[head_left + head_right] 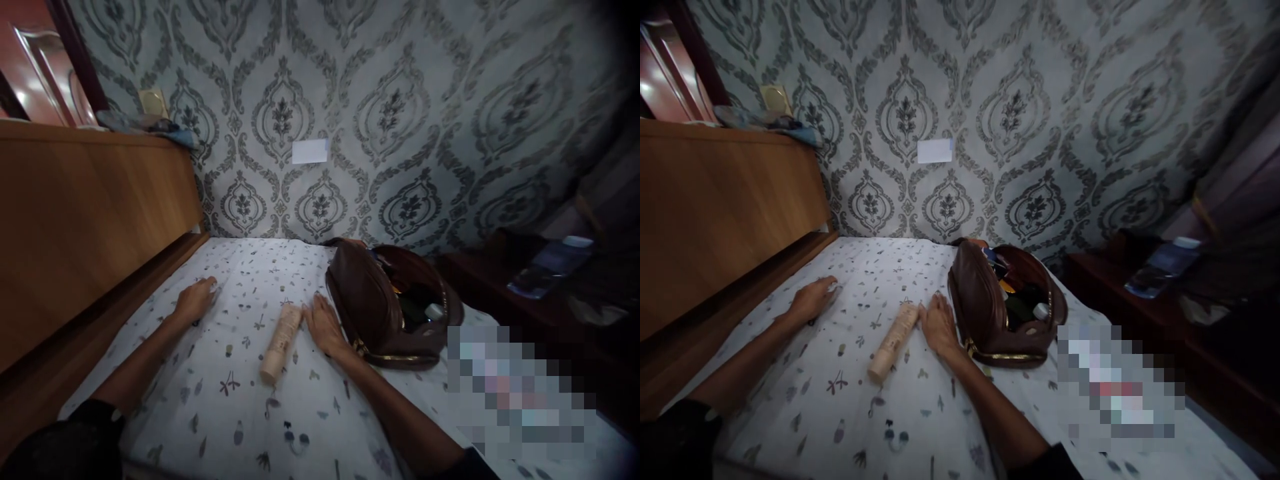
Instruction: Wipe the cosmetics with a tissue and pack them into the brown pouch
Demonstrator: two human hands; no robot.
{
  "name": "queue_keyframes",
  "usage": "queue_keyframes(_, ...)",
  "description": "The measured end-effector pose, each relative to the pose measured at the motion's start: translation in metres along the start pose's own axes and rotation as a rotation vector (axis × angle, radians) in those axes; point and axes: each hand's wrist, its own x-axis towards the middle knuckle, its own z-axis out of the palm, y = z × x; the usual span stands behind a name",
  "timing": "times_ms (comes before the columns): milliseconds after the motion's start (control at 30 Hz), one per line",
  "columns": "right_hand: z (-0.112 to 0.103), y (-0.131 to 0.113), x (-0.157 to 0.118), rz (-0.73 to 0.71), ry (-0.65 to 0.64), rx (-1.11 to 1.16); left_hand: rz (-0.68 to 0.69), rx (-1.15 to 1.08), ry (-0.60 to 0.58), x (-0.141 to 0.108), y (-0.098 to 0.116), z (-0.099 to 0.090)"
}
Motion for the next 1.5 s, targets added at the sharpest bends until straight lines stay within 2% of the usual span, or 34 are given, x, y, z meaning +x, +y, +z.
queue_keyframes(133, -0.001, 0.012, -0.013, 0.009, 0.01, -0.021, -0.046, 0.12, -0.031, -0.003, -0.022, 0.003)
queue_keyframes(233, -0.003, 0.007, -0.017, 0.014, 0.014, -0.028, -0.09, 0.176, -0.036, -0.004, -0.036, -0.002)
queue_keyframes(300, -0.005, 0.003, -0.02, 0.011, 0.016, -0.03, -0.08, 0.194, -0.038, -0.004, -0.038, -0.004)
queue_keyframes(400, -0.011, -0.001, -0.022, -0.024, 0.008, -0.022, -0.01, 0.186, -0.023, -0.009, -0.027, 0.0)
queue_keyframes(567, -0.032, -0.01, -0.029, -0.13, 0.016, 0.004, 0.226, 0.08, -0.032, -0.026, 0.01, 0.02)
queue_keyframes(700, -0.051, -0.04, -0.053, -0.214, -0.041, 0.001, 0.37, -0.019, -0.052, -0.036, 0.019, 0.03)
queue_keyframes(833, -0.059, -0.084, -0.087, -0.279, -0.274, -0.028, 0.423, -0.1, -0.079, -0.039, 0.004, 0.029)
queue_keyframes(967, -0.058, -0.102, -0.105, -0.292, -0.304, -0.119, 0.445, -0.165, -0.083, -0.042, -0.005, 0.022)
queue_keyframes(1133, -0.063, -0.083, -0.109, -0.341, -0.257, -0.082, 0.432, -0.224, -0.056, -0.048, 0.0, 0.007)
queue_keyframes(1267, -0.065, -0.06, -0.112, -0.355, -0.204, 0.025, 0.379, -0.298, -0.008, -0.055, 0.014, -0.006)
queue_keyframes(1367, -0.057, -0.046, -0.11, -0.302, -0.14, 0.164, 0.373, -0.443, 0.048, -0.068, 0.037, -0.014)
queue_keyframes(1500, -0.047, -0.034, -0.103, -0.149, -0.081, 0.38, 0.595, -0.55, 0.068, -0.095, 0.084, -0.017)
